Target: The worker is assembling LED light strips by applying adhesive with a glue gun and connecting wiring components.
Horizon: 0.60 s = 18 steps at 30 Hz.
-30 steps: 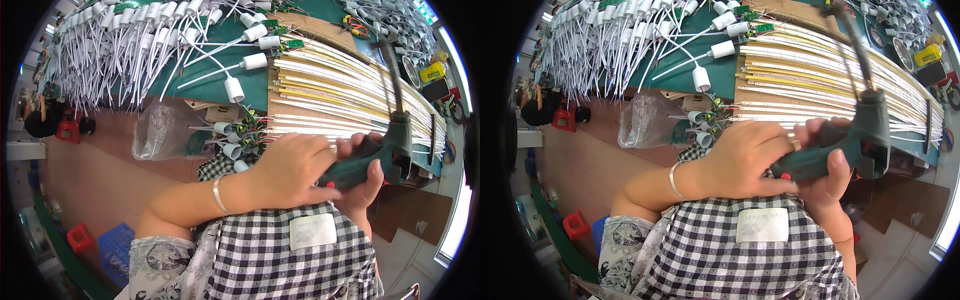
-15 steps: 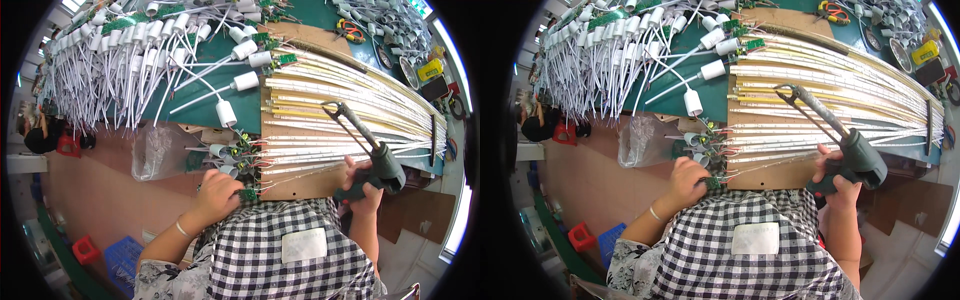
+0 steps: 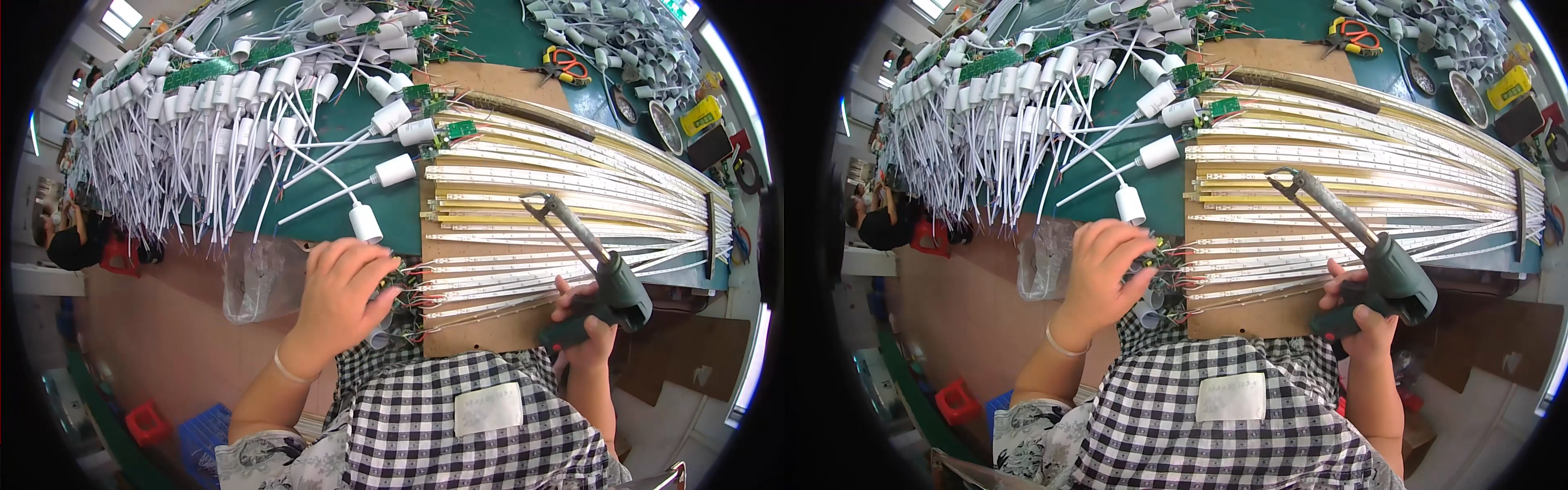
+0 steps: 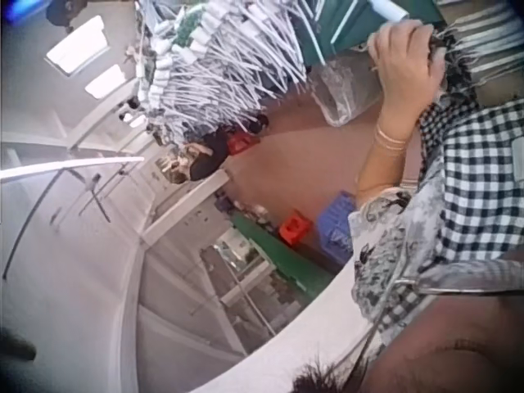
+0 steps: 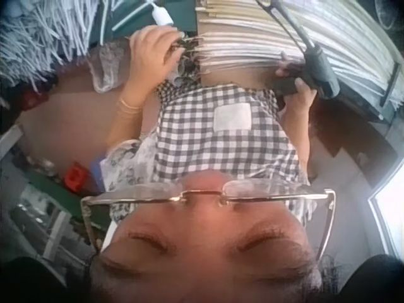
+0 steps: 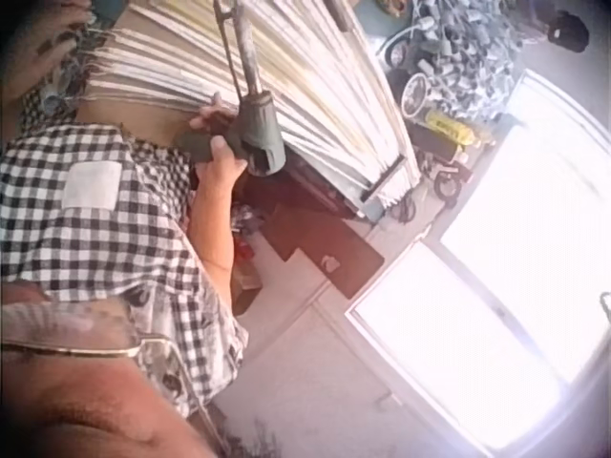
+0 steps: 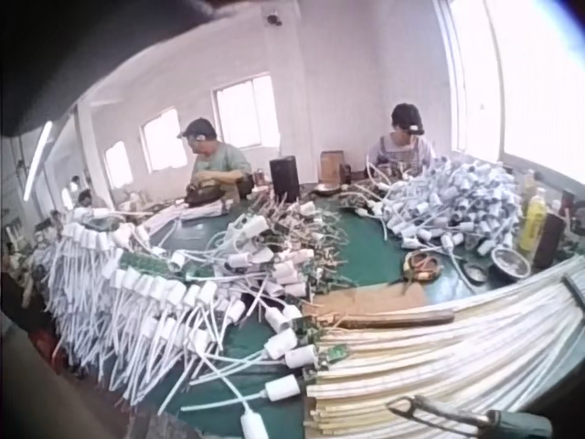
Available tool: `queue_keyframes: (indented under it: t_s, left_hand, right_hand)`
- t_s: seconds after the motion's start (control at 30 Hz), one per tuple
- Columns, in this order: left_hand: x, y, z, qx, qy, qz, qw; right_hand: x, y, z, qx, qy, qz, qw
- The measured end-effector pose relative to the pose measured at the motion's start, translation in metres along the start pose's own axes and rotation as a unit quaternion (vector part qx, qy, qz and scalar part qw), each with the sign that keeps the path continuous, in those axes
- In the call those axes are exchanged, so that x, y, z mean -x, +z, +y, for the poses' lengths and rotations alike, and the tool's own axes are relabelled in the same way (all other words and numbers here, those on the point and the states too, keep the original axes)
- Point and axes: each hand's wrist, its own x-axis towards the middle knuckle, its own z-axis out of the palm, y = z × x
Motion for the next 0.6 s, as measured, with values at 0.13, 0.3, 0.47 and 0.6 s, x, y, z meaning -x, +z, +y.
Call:
queue_keyframes:
  t_s: [0.13,0.3,0.47,0.6]
  left_hand:
    - [-0.004,0.02,0.003,-0.101,0.024,-0.015,0.995]
    - [0.005,0.017,0.017,-0.097,0.084,-0.06,0.99]
    - [0.02,0.013,0.031,0.04,0.032,-0.096,0.994]
    - [0.015,0.005,0.014,0.033,-0.001,0.034,0.999]
  right_hand:
    - [-0.009,0.003,-0.004,0.008,-0.023,0.009,1.0]
    - [-0.013,0.001,-0.001,-0.004,-0.011,0.032,0.999]
    - [-0.01,-0.001,-0.001,0.007,-0.015,0.024,1.0]
    - [-0.012,-0.001,0.001,0.019,-0.015,0.02,0.999]
